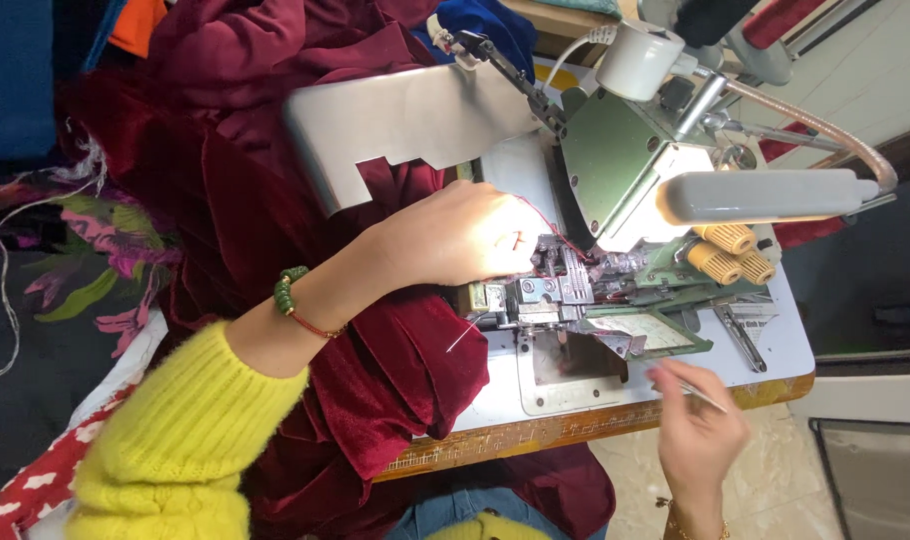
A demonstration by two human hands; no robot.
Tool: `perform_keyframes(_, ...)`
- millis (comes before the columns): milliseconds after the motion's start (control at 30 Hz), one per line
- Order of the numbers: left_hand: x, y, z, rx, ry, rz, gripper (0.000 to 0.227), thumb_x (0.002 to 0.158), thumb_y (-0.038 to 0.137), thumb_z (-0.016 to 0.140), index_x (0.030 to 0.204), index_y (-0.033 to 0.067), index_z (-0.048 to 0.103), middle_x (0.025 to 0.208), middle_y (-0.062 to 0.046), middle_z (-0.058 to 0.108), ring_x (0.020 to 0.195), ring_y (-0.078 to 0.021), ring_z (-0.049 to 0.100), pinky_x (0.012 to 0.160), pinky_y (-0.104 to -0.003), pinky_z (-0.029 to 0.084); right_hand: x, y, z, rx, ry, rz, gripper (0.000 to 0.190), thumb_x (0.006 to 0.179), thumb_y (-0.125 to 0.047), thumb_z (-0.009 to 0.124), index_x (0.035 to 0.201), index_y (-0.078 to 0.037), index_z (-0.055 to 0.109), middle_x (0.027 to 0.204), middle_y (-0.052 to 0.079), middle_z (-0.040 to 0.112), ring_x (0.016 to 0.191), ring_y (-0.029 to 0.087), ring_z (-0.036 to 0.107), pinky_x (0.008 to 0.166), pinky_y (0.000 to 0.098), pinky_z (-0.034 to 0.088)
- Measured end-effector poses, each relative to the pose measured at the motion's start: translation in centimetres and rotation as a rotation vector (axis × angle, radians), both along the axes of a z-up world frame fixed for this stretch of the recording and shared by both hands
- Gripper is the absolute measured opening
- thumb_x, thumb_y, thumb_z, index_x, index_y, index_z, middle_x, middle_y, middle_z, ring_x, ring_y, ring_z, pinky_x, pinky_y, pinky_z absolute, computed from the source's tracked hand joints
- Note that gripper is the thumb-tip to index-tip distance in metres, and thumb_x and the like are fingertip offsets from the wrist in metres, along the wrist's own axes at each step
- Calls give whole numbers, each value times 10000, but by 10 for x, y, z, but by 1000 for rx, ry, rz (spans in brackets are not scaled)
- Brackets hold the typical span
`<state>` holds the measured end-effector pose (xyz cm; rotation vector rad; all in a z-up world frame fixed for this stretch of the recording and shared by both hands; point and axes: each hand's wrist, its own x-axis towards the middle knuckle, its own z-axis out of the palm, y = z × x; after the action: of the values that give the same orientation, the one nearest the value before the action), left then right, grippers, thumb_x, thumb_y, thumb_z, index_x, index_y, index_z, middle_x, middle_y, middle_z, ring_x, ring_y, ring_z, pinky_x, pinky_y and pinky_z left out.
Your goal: The person threads a sewing machine with red thread, using tweezers to guide the thread through the needle area. They then position a piece of maroon fabric under the presser foot and begin sewing the fabric.
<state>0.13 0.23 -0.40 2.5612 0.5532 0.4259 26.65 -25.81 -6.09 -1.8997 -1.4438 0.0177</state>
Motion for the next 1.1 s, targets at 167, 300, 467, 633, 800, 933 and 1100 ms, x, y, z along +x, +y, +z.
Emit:
perform_keyframes(167,0,-1,-1,-26,-10,9,406,922,267,639,654,166,351,614,-11,387,593,-231,275,547,-413,292,20,-12,-24,626,115,39,296,1118,-206,617,1128,86,569,1020,266,611,785,332,636,679,401,619)
perform_keyframes(300,-1,-1,0,-41,-18,9,363,892,229,598,676,178,311,634,-10,312,650,-219,214,547,-403,265,-1,1,1,817,-67,86,428,1146,-382,527,1059,26,437,714,241,506,619,334,539,714,433,422)
perform_keyframes(467,-1,0,2,-40,-57,-17,326,927,354,689,718,116,610,936,5,770,590,-341,506,582,-452,422,-1,-4,-9,711,176,201,272,1087,-316,610,1035,-63,526,717,129,577,546,252,589,634,339,477)
perform_keyframes(633,-2,-1,0,-4,-10,-10,460,966,351,712,677,168,405,615,-15,467,573,-276,348,546,-424,356,-35,9,-1,630,386,339,189,975,-169,693,1039,-61,551,924,194,695,778,341,742,650,415,690)
perform_keyframes(800,-1,0,1,-13,-62,-17,290,924,386,718,784,159,604,853,-37,722,696,-387,611,613,-478,433,-65,27,1,643,381,297,202,1001,-211,666,999,-52,540,891,217,689,743,369,744,707,425,642)
perform_keyframes(933,-1,-2,1,2,-45,1,365,921,265,634,694,164,366,644,-59,403,651,-299,275,550,-437,303,-80,33,9,593,327,294,371,1047,-317,558,840,-10,540,738,217,668,593,313,673,636,373,537)
perform_keyframes(1100,-1,-1,-1,6,-69,0,433,949,305,672,680,170,360,628,-29,375,656,-256,243,538,-421,287,-84,31,23,496,343,189,550,1049,-340,513,678,56,598,598,156,579,465,236,561,390,291,506)
